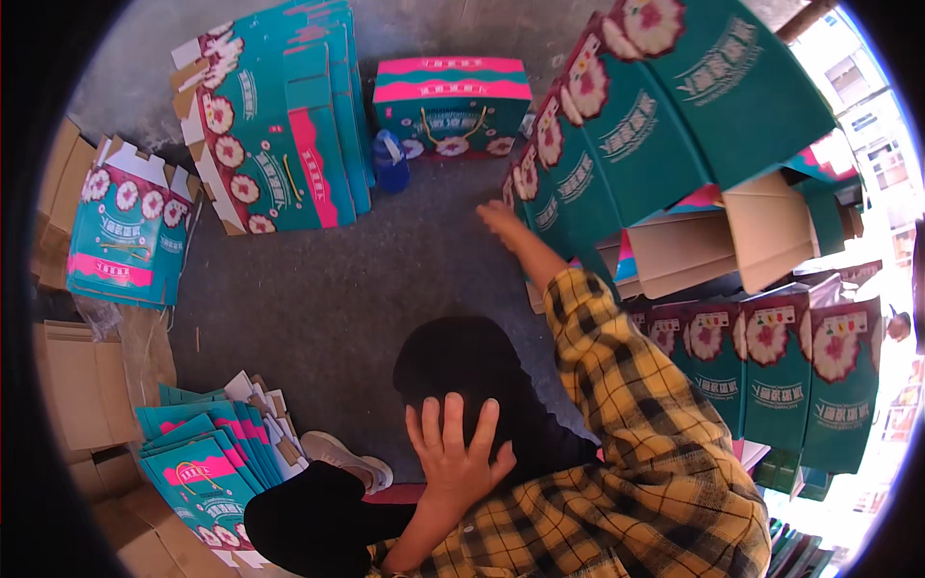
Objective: Folding and assembling cardboard fruit boxes for product packaging.
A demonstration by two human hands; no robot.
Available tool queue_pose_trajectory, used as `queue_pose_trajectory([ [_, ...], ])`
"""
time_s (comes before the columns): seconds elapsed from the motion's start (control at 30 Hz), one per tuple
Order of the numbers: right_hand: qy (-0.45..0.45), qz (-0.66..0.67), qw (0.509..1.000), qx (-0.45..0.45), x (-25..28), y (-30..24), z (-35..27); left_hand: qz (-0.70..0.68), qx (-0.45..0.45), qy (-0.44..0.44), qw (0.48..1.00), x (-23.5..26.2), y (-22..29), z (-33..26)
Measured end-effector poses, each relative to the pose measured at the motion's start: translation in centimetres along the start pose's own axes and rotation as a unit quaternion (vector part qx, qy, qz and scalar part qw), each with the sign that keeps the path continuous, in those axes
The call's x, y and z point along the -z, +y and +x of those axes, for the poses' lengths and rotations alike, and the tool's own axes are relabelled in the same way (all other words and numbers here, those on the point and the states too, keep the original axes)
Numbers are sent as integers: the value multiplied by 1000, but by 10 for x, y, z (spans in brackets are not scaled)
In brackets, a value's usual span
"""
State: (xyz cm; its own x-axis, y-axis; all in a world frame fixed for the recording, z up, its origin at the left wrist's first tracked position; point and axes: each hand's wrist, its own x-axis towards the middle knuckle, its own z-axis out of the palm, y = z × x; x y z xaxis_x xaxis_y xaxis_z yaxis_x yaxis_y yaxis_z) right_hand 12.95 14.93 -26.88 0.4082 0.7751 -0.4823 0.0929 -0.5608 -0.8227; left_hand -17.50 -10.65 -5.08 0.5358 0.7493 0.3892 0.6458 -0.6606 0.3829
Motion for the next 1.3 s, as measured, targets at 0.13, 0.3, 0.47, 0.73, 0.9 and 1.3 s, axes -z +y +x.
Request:
queue_pose_trajectory([
  [0.13, -28, -30, 995, -90, 19, 29, 27, 5, 3, -21, 1000, -2, -10, 1],
  [0.3, 73, -29, 997, -6, 22, 60, 43, 6, 8, -38, 999, -10, -10, 3],
  [0.47, 131, -132, 983, 7, 37, 62, 48, 12, 7, -45, 999, -15, -5, 5],
  [0.73, 81, -94, 990, -70, 50, 70, 65, 19, 10, -40, 999, -18, -2, 9],
  [0.9, 67, -82, 991, -85, 53, 73, 65, 25, 9, -41, 999, -15, -1, 14],
  [1.3, 83, -87, 989, -85, 108, 100, 76, 27, -3, -42, 999, -19, 4, 17],
])
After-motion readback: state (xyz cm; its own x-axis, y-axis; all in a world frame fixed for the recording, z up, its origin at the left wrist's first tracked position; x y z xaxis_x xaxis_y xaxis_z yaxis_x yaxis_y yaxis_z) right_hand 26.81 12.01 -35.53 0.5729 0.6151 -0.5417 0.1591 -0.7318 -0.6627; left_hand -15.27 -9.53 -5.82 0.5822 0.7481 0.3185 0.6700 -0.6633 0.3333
